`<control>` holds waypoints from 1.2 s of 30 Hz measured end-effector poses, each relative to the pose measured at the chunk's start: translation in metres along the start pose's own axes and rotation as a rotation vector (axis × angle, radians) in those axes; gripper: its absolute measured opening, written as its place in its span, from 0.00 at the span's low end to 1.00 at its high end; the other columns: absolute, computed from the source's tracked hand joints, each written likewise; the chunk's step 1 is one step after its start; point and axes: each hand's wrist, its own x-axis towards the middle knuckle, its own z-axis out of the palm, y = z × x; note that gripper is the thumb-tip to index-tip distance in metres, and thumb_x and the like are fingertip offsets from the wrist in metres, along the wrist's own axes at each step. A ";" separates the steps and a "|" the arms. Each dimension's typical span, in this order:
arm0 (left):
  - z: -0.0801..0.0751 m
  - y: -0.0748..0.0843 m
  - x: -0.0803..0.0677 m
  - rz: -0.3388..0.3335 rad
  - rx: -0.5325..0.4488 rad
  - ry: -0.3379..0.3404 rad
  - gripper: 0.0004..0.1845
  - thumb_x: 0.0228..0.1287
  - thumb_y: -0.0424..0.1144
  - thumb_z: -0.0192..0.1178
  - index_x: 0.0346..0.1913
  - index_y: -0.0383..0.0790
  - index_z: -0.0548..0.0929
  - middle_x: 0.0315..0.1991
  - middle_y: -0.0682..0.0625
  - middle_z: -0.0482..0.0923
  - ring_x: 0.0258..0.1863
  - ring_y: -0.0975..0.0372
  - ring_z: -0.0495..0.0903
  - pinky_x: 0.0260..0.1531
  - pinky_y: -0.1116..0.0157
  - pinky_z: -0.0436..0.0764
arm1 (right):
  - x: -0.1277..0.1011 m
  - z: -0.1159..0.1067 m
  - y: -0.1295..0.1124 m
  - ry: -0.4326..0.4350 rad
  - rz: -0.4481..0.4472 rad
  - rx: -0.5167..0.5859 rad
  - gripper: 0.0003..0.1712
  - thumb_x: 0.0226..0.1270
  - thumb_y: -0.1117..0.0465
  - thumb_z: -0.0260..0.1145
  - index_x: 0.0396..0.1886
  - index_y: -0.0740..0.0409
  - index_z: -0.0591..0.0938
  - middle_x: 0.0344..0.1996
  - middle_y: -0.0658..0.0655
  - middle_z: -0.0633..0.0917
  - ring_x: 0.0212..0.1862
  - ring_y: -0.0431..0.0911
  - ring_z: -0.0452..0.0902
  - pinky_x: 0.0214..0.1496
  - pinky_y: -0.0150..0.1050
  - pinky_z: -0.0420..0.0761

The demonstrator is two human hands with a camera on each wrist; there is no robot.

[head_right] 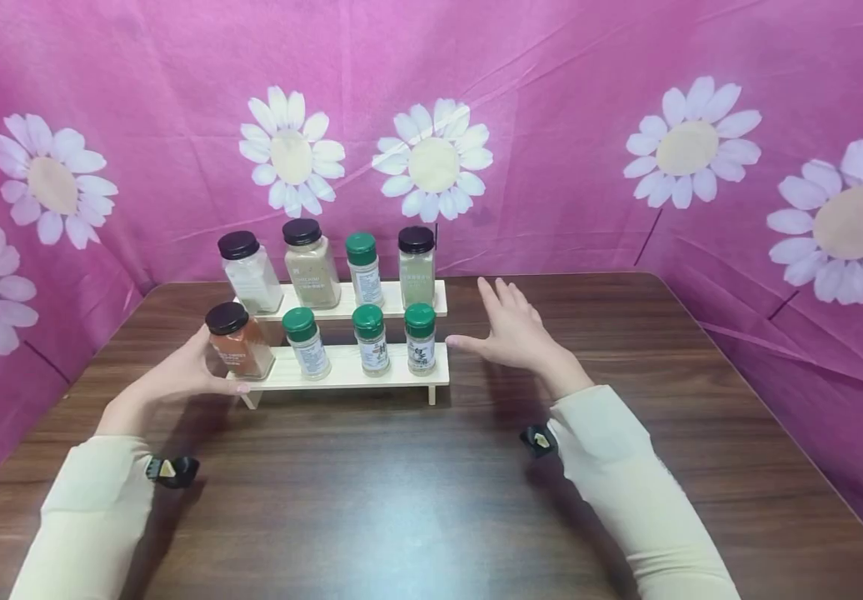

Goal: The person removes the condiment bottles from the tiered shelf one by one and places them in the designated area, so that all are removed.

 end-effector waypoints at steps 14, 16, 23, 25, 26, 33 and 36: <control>0.017 -0.014 -0.005 -0.075 -0.348 -0.052 0.45 0.42 0.29 0.66 0.62 0.30 0.50 0.57 0.33 0.56 0.55 0.45 0.55 0.51 0.47 0.55 | 0.004 0.026 -0.019 0.091 -0.069 0.362 0.48 0.46 0.49 0.68 0.62 0.65 0.57 0.58 0.65 0.62 0.59 0.56 0.53 0.57 0.50 0.55; 0.019 -0.014 -0.007 -0.092 -0.344 -0.045 0.43 0.43 0.30 0.65 0.61 0.29 0.52 0.57 0.33 0.57 0.55 0.45 0.56 0.51 0.48 0.56 | 0.004 0.030 -0.022 0.107 -0.061 0.406 0.46 0.46 0.50 0.68 0.61 0.63 0.59 0.57 0.64 0.64 0.59 0.55 0.55 0.56 0.50 0.56; 0.026 -0.019 -0.007 -0.109 -0.408 -0.028 0.40 0.45 0.30 0.64 0.61 0.31 0.55 0.57 0.35 0.58 0.55 0.46 0.56 0.51 0.50 0.55 | 0.000 0.036 -0.033 0.180 -0.012 0.534 0.39 0.46 0.54 0.69 0.58 0.62 0.65 0.54 0.62 0.67 0.55 0.54 0.59 0.54 0.50 0.60; 0.026 -0.021 -0.007 -0.112 -0.416 -0.019 0.41 0.44 0.31 0.65 0.61 0.31 0.55 0.58 0.35 0.57 0.56 0.47 0.55 0.52 0.50 0.54 | 0.000 0.037 -0.035 0.205 0.003 0.570 0.37 0.46 0.56 0.69 0.56 0.63 0.66 0.52 0.62 0.69 0.53 0.54 0.62 0.51 0.50 0.62; 0.027 -0.021 -0.007 -0.117 -0.423 -0.017 0.41 0.44 0.31 0.65 0.62 0.31 0.54 0.58 0.35 0.57 0.57 0.47 0.54 0.53 0.50 0.53 | 0.001 0.037 -0.036 0.213 0.011 0.589 0.37 0.46 0.56 0.69 0.56 0.64 0.67 0.51 0.62 0.70 0.52 0.54 0.62 0.51 0.50 0.62; 0.030 -0.022 -0.007 -0.168 -0.465 -0.013 0.42 0.45 0.31 0.64 0.62 0.30 0.53 0.60 0.35 0.54 0.59 0.49 0.50 0.55 0.51 0.48 | 0.001 0.044 -0.038 0.246 0.085 0.607 0.36 0.44 0.54 0.70 0.53 0.60 0.68 0.51 0.63 0.66 0.52 0.55 0.64 0.50 0.51 0.64; 0.031 -0.023 -0.007 -0.182 -0.466 -0.006 0.41 0.45 0.31 0.64 0.62 0.30 0.53 0.60 0.35 0.54 0.59 0.50 0.50 0.56 0.52 0.48 | 0.000 0.047 -0.038 0.234 0.076 0.625 0.35 0.44 0.55 0.70 0.53 0.61 0.68 0.50 0.63 0.66 0.51 0.56 0.65 0.49 0.51 0.65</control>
